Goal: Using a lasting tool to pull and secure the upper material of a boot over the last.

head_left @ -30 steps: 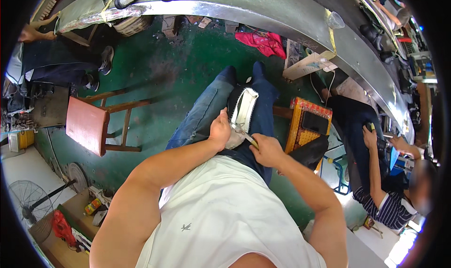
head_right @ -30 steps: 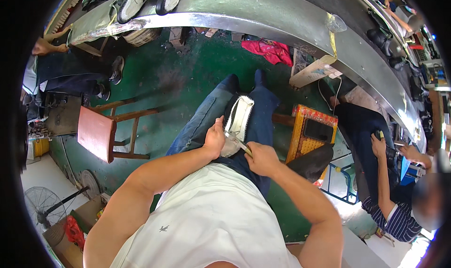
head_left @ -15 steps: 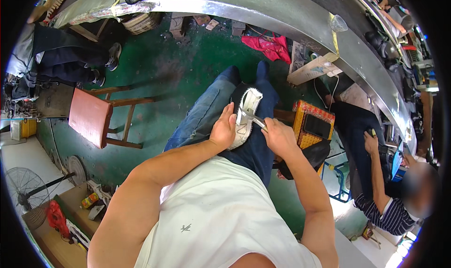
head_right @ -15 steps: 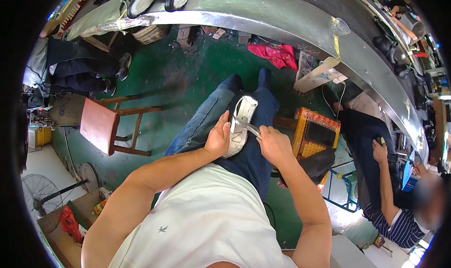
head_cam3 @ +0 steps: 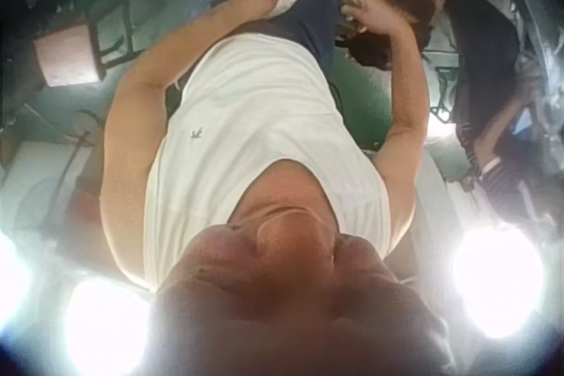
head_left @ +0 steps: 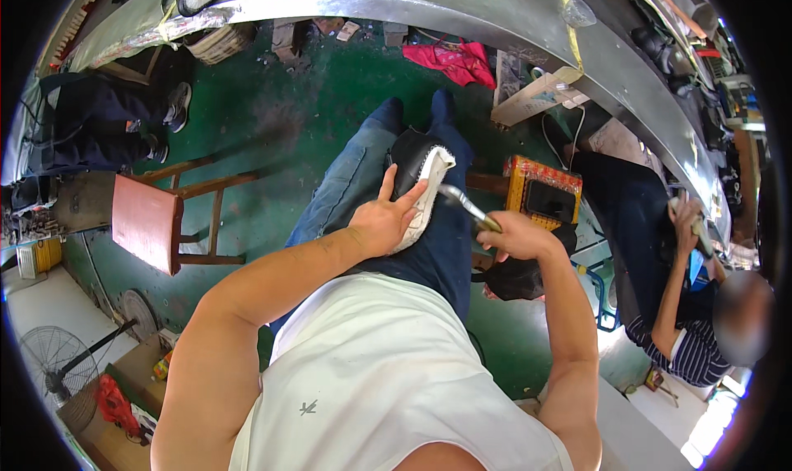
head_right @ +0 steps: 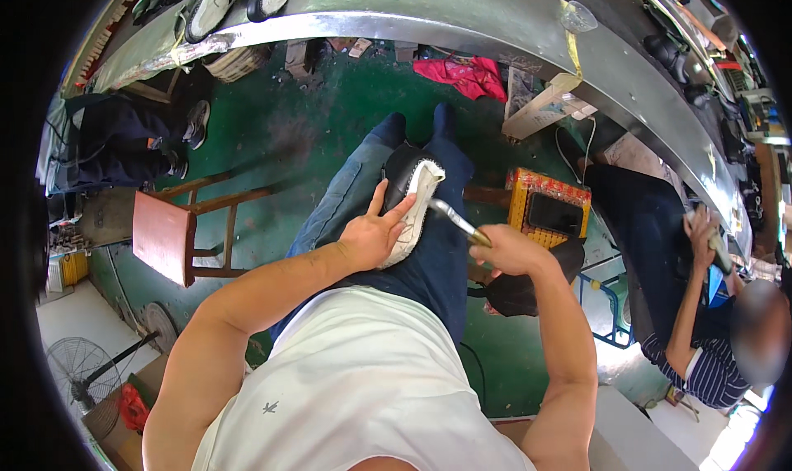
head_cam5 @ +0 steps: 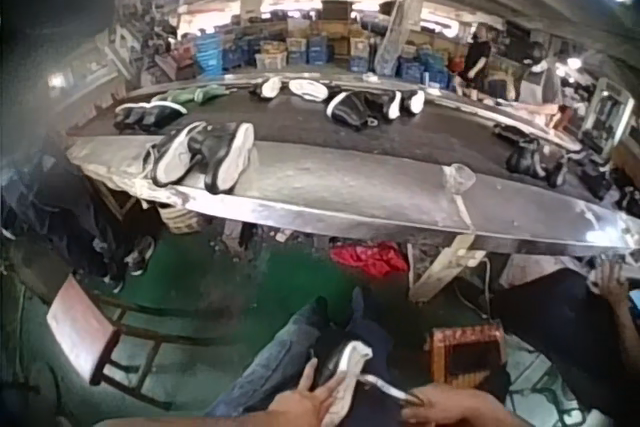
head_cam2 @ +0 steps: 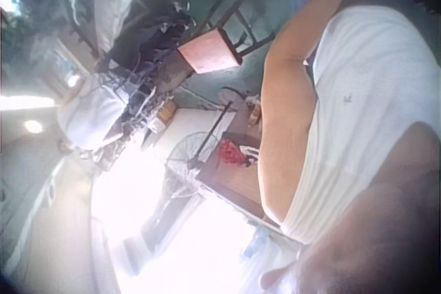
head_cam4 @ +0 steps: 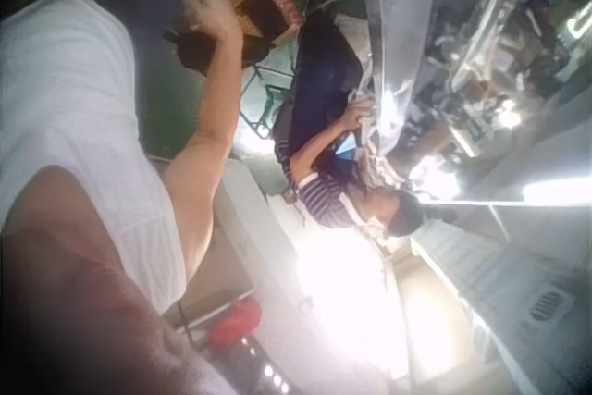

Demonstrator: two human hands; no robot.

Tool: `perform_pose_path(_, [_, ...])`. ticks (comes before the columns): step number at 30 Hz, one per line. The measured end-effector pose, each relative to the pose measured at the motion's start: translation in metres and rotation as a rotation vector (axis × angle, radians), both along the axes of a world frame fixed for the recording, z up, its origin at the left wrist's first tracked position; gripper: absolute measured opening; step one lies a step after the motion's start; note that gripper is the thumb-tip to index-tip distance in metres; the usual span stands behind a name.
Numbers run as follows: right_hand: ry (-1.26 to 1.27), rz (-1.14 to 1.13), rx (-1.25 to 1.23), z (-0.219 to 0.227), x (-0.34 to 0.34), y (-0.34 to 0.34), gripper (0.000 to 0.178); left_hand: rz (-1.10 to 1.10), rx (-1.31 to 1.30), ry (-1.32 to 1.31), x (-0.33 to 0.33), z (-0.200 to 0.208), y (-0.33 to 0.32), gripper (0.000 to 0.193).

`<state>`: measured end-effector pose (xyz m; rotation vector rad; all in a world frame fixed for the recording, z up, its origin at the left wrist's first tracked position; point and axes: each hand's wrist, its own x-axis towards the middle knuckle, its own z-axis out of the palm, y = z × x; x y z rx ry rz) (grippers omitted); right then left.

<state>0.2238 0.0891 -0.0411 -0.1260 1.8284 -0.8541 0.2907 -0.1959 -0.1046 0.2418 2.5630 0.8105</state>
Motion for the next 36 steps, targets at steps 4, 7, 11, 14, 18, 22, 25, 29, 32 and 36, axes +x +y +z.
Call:
perform_pose_path(4, [0.532, -0.054, -0.019, -0.016, 0.013, -0.042, 0.039, -0.076, -0.051, -0.053, -0.007, 0.010, 0.004, 0.059])
perform_pose_path(7, [0.788, 0.101, 0.068, -0.046, 0.009, -0.046, 0.041, -0.109, -0.080, -0.059, -0.006, 0.012, 0.001, 0.060])
perform_pose_path(11, [0.692, 0.034, 0.018, -0.052, 0.027, -0.041, 0.042, -0.201, -0.137, -0.187, -0.013, 0.040, 0.002, 0.063])
perform_pose_path(14, [0.722, 0.069, 0.063, -0.055, 0.028, -0.039, 0.044, 0.110, 0.244, 0.008, 0.022, -0.005, -0.010, 0.072])
perform_pose_path(18, [0.531, -0.017, -0.087, -0.015, 0.026, -0.044, 0.043, 0.392, 0.372, -0.238, 0.024, -0.005, -0.006, 0.092])
perform_pose_path(22, [0.708, 0.082, 0.003, -0.029, 0.056, -0.049, 0.041, 0.381, 0.402, -0.283, 0.016, -0.004, -0.006, 0.091])
perform_pose_path(25, [0.625, 0.079, -0.009, -0.021, 0.050, -0.045, 0.039, 0.347, 0.388, -0.219, 0.016, -0.009, -0.008, 0.093])
perform_pose_path(29, [0.584, 0.126, 0.042, -0.040, 0.066, -0.045, 0.041, 0.343, 0.384, -0.412, 0.006, 0.006, -0.008, 0.106])
perform_pose_path(32, [0.416, -0.118, -0.138, -0.049, 0.061, -0.033, 0.048, 0.333, 0.451, -0.314, 0.001, -0.023, -0.018, 0.110])
perform_pose_path(36, [0.225, -0.684, -0.422, -0.085, 0.088, -0.005, 0.054, 0.396, 0.967, -0.519, -0.027, 0.018, -0.052, 0.084])
